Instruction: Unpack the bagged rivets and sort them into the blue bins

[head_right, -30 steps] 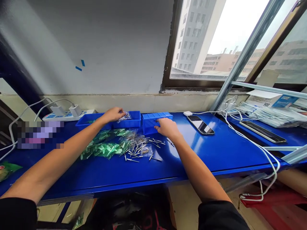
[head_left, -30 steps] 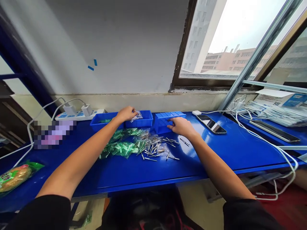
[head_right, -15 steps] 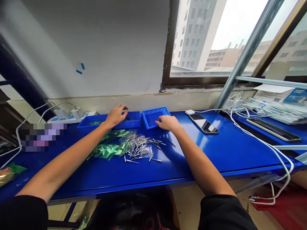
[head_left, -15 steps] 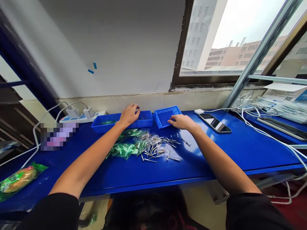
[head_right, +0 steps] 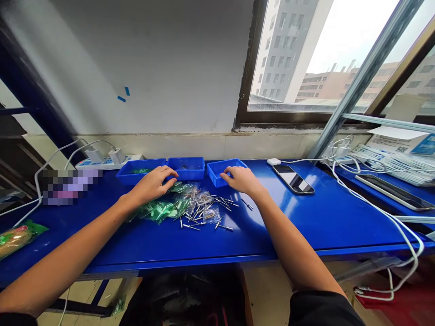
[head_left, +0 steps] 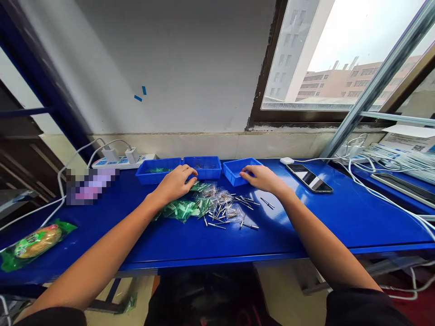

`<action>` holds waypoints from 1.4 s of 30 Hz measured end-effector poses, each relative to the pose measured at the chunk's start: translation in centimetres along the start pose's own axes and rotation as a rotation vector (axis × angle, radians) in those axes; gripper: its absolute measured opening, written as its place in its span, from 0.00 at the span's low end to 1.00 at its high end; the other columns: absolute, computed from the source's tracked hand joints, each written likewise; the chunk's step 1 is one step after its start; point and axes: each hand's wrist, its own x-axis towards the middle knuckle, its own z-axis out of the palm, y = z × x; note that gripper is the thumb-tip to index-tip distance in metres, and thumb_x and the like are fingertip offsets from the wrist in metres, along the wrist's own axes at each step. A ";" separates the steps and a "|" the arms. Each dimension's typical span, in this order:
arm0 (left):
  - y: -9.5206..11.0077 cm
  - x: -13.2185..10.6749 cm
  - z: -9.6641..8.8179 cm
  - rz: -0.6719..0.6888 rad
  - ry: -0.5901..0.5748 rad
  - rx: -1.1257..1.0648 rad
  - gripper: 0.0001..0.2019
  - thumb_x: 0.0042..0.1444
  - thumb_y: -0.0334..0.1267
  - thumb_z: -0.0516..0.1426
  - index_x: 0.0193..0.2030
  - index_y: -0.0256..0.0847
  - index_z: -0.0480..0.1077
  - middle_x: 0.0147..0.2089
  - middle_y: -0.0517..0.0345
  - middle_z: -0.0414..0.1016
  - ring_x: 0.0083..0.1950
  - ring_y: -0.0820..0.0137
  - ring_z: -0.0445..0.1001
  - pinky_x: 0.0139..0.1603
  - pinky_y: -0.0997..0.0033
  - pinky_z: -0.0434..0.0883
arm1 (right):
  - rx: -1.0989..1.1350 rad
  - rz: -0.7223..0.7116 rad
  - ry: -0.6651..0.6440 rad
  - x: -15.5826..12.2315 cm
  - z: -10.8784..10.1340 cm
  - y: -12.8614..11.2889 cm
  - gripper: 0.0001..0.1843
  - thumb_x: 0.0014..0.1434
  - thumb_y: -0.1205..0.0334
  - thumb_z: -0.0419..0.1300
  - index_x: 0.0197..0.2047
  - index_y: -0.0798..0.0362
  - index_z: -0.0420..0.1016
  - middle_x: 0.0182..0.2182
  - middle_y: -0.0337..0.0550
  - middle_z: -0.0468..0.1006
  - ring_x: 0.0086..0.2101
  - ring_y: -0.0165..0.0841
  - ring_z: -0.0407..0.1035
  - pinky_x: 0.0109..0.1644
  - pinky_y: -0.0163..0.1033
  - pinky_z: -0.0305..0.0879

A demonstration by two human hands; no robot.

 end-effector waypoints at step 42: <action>0.6 -1.3 0.4 0.040 -0.218 -0.092 0.12 0.57 0.43 0.53 0.45 0.43 0.69 0.47 0.53 0.70 0.48 0.62 0.66 0.45 0.64 0.63 | 0.213 -0.177 0.267 -0.3 2.3 -2.8 0.19 0.58 0.56 0.51 0.51 0.54 0.69 0.38 0.51 0.74 0.43 0.43 0.65 0.46 0.47 0.60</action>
